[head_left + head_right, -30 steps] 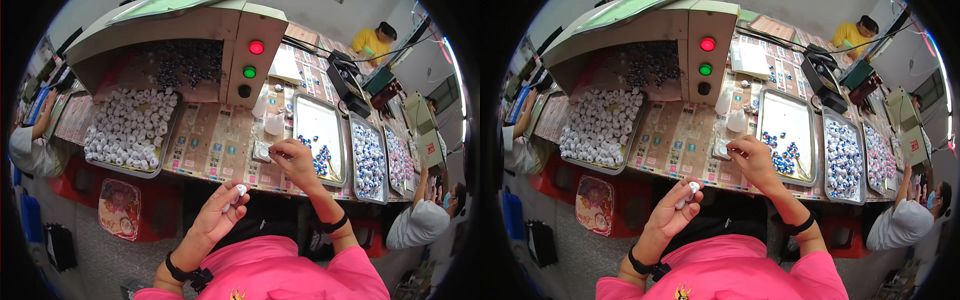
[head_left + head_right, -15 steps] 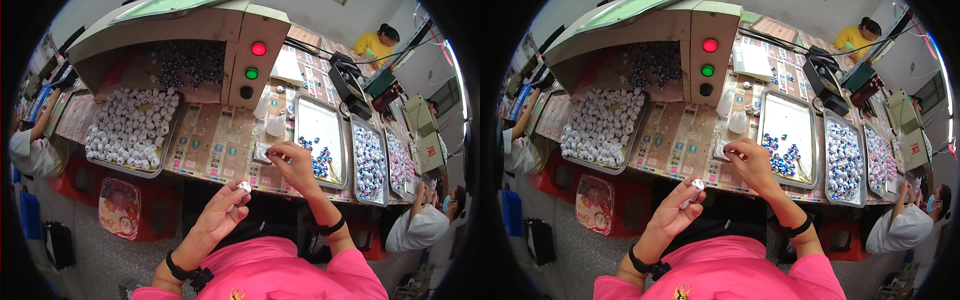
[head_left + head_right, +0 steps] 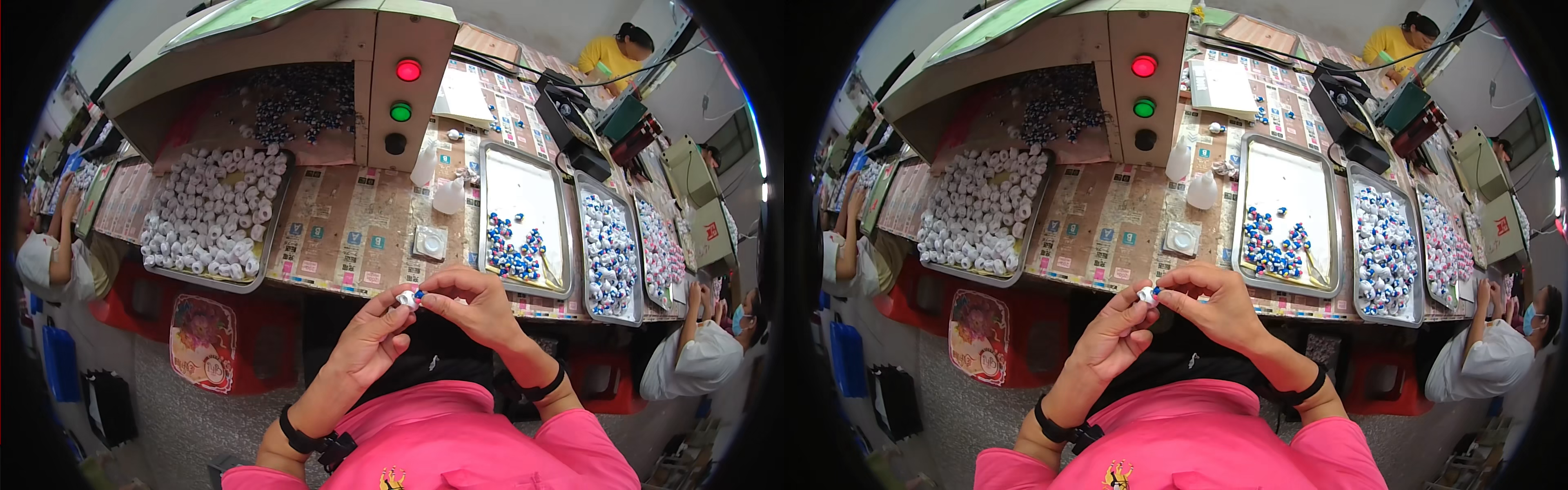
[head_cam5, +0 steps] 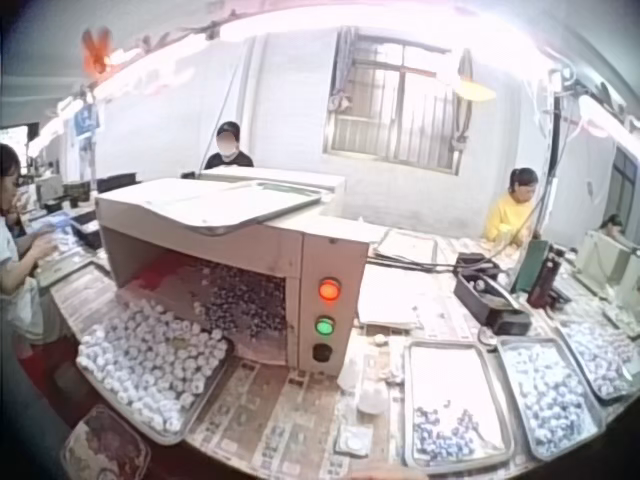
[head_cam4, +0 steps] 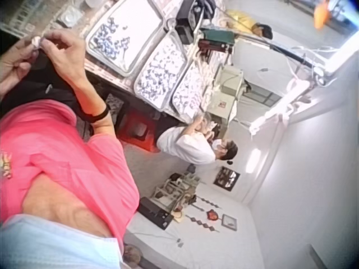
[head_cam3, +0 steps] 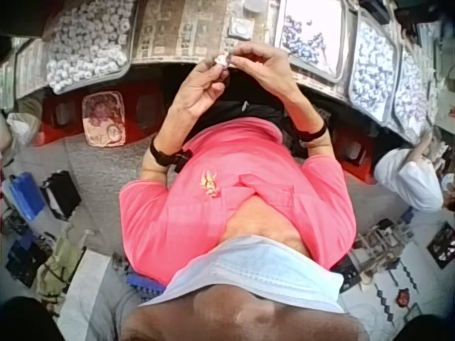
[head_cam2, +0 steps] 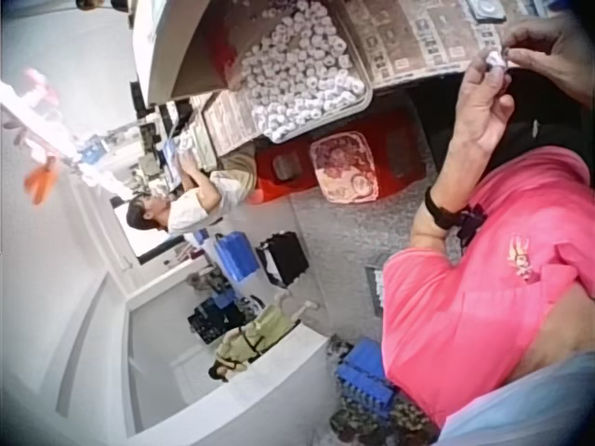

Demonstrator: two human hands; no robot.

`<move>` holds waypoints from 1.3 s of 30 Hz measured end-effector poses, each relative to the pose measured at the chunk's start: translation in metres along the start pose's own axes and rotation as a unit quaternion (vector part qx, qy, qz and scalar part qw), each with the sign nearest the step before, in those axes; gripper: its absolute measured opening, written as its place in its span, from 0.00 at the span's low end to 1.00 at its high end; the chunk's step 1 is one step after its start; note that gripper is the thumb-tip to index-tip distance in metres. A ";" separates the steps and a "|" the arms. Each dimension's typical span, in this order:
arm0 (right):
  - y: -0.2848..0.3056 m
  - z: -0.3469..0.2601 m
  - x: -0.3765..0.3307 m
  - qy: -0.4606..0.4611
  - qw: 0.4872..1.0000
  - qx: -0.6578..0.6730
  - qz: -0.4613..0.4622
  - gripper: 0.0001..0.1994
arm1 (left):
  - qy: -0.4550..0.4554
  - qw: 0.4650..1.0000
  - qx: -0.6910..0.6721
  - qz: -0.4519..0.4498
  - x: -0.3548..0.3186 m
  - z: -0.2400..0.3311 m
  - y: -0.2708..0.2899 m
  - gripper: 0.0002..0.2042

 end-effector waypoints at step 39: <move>0.310 0.078 -0.057 -0.087 0.707 -0.619 0.332 0.35 | -0.017 0.999 0.041 -0.019 -0.003 0.003 -0.010 0.11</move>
Point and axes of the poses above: each hand's wrist, its own x-axis towards the middle knuckle, its own y-axis out of the back of the hand, z = x × y, the point moved 1 cm from there along x, towards the middle knuckle, and after that the axes turned 7 degrees about z, right-handed, at the moved point
